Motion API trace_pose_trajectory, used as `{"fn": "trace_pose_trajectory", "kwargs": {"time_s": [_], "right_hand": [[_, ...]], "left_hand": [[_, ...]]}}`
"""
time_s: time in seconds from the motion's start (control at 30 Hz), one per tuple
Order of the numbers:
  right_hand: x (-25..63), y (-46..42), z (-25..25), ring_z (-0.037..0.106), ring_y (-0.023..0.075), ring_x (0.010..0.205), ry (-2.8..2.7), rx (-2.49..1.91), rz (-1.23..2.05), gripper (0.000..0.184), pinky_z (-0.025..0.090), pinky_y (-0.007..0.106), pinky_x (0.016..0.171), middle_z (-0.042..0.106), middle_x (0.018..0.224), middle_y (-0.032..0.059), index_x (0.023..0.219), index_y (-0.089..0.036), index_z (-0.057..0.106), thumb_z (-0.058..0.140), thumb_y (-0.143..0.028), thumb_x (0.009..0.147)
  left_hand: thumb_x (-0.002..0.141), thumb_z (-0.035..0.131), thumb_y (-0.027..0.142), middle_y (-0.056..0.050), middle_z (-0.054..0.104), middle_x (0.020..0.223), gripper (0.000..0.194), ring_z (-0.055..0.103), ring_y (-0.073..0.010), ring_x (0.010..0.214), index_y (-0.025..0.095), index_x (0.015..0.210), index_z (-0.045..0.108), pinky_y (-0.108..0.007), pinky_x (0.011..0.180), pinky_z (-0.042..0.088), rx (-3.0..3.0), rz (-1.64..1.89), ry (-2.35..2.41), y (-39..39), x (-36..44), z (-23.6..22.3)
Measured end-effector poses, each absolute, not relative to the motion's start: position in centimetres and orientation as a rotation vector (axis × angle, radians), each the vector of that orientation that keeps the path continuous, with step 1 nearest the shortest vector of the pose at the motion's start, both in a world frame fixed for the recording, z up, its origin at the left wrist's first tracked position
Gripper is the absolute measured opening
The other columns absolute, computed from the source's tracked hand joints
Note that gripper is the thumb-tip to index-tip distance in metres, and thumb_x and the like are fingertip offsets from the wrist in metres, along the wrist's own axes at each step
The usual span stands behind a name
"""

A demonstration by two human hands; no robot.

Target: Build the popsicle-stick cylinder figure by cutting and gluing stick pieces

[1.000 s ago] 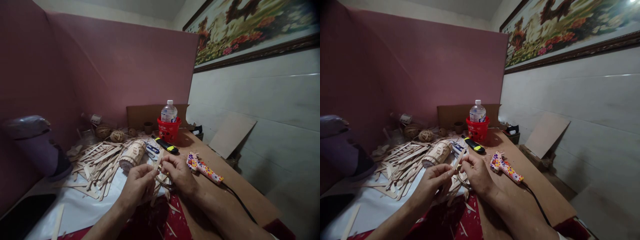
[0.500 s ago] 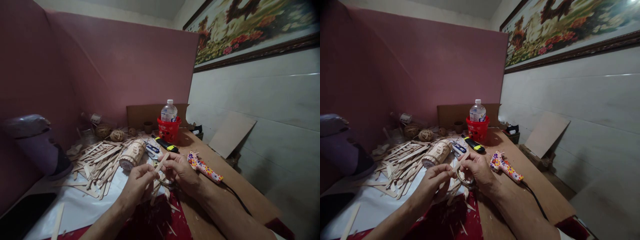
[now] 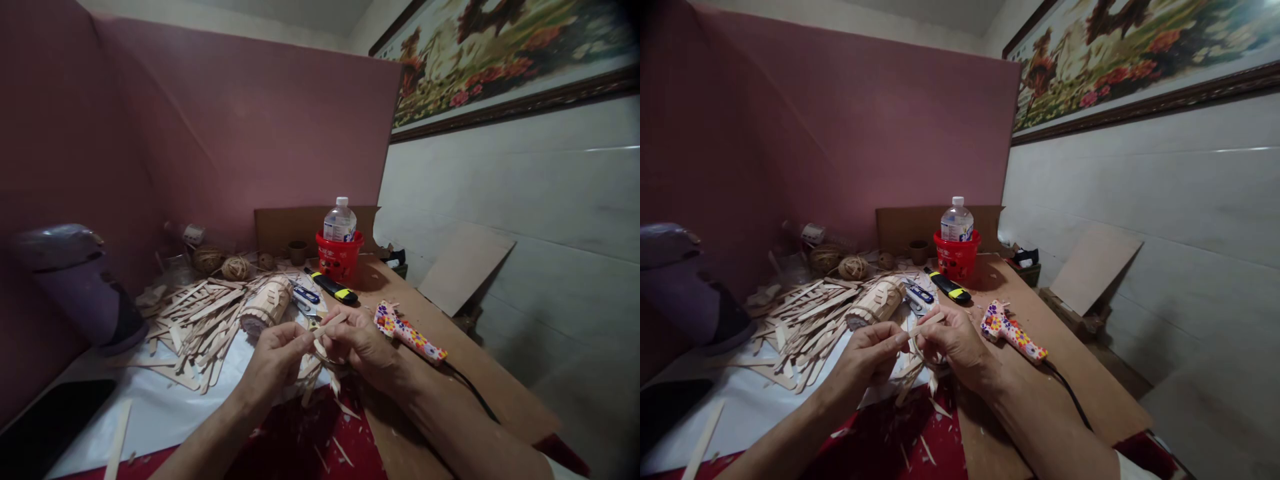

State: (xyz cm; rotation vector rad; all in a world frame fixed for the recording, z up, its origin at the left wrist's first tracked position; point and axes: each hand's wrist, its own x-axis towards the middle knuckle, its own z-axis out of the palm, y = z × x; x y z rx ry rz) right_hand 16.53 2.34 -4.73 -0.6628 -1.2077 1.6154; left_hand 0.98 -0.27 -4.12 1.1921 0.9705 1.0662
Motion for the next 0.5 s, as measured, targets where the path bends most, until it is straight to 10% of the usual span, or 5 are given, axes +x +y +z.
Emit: {"fn": "trace_pose_trajectory", "kwargs": {"time_s": [0.5], "right_hand": [[16.56,2.42,-5.41,0.037,0.0071,0.046,-1.234,-0.653,1.636,0.013,0.025,0.022,0.048,0.052,0.052,-0.0058,0.069,-0.016,0.056,0.068,-0.022,0.066]], "left_hand": [[0.069,0.068,0.042,0.011,0.028,0.036,0.033,0.015,-0.0027,0.034,0.016,0.057,0.052,-0.019,0.036,0.01,1.171,1.086,0.95,-0.22,1.15,-4.16]]}}
